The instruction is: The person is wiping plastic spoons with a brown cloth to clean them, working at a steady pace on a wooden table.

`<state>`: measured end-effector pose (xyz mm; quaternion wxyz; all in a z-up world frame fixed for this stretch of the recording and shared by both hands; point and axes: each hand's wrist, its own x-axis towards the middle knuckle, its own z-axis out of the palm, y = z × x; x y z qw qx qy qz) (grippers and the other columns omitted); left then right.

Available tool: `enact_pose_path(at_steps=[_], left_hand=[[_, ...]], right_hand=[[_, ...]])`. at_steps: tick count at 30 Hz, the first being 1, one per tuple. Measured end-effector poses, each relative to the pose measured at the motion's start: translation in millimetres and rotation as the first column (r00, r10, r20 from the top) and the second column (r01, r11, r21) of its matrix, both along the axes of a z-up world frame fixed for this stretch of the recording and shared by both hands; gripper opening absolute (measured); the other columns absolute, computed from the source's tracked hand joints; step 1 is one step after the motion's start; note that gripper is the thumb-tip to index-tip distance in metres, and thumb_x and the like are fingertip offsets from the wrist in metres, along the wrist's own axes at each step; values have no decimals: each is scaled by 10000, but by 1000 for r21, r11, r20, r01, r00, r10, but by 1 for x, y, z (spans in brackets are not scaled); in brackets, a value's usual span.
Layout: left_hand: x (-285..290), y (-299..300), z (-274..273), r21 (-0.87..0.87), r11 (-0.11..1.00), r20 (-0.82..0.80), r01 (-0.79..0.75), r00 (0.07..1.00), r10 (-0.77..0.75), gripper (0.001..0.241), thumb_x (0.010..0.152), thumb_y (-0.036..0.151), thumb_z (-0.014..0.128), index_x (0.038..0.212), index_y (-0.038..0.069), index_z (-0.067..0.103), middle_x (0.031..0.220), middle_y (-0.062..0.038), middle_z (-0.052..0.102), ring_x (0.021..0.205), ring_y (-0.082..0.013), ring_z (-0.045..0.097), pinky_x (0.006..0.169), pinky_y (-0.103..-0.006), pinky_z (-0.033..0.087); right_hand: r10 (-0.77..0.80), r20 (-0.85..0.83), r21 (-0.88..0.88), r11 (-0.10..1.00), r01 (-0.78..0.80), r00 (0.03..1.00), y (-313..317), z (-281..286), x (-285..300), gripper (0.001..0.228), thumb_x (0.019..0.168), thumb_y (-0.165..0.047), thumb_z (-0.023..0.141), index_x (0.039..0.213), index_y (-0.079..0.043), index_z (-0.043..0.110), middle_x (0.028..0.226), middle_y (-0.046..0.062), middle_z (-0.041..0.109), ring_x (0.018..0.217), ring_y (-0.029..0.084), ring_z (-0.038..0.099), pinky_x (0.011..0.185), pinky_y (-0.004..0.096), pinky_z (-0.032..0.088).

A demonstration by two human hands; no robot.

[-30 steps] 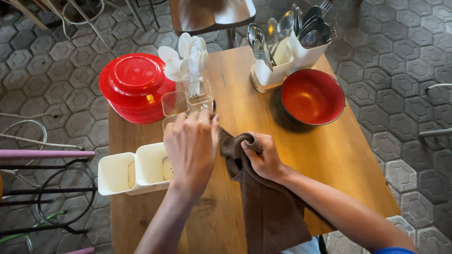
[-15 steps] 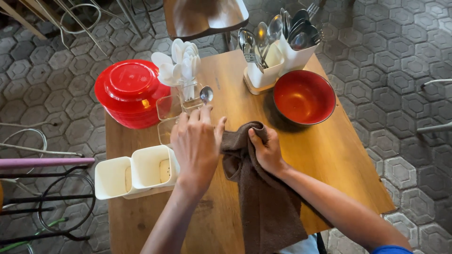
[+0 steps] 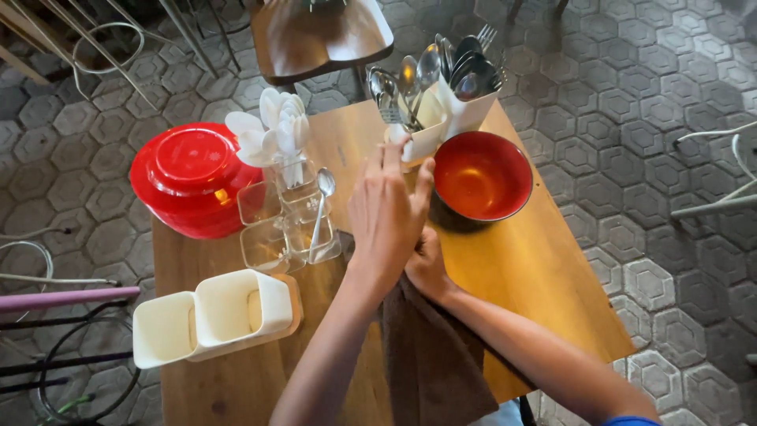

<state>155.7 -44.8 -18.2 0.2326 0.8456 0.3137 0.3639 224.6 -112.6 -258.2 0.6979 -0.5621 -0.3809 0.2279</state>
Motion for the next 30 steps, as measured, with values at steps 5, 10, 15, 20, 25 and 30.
enact_pose_path(at_steps=[5, 10, 15, 20, 25, 30], left_hand=[[30, 14, -7, -90, 992, 181, -92, 978, 107, 567, 964, 308, 643, 1425, 21, 481, 1223, -228, 561, 1133, -480, 600, 929, -546, 520], [44, 23, -11, -220, 963, 211, -157, 956, 204, 768, 949, 364, 664, 1513, -34, 328, 1392, -300, 433, 1304, -526, 495, 1069, -568, 452], [49, 34, -32, -416, 909, 197, -40, 971, 133, 839, 943, 338, 623, 1574, -50, 230, 1475, -299, 466, 1279, -476, 578, 1022, -590, 488], [56, 43, -42, -353, 933, 158, -71, 978, 134, 750, 949, 368, 594, 1519, -63, 368, 1330, -259, 587, 1171, -456, 645, 914, -596, 536], [51, 42, -30, -313, 947, 181, -71, 975, 132, 718, 966, 338, 580, 1506, -97, 394, 1347, -309, 586, 1204, -505, 610, 939, -592, 518], [46, 55, -27, -67, 992, 250, -111, 960, 124, 334, 980, 193, 629, 1215, -28, 717, 1338, -246, 641, 1115, -442, 685, 892, -510, 563]], right_hand=[[44, -10, 36, 998, -44, 999, 3, 17, -2, 244, 897, -27, 639, 655, -54, 654, 601, -40, 537, 581, 89, 467, 517, 279, 394], [45, -41, 52, 998, -43, 998, 6, 15, 0, 236, 909, -12, 633, 682, -32, 692, 631, -18, 598, 600, 101, 467, 537, 301, 445], [33, -43, 8, 999, -33, 999, 4, 1, 0, 265, 976, -18, 576, 762, -1, 732, 658, 49, 629, 679, 120, 510, 611, 327, 494], [29, -42, 1, 1000, -29, 999, 3, 11, 1, 277, 996, -45, 583, 777, 8, 744, 673, 81, 660, 684, 132, 544, 626, 345, 511], [39, -35, -22, 999, -40, 999, 5, 20, -3, 266, 995, -51, 589, 792, 12, 747, 689, 75, 671, 717, 123, 545, 640, 356, 521], [26, 21, -20, 999, -26, 999, 8, 46, -9, 252, 959, -18, 613, 743, 22, 735, 613, 93, 619, 673, 129, 552, 578, 348, 492]])
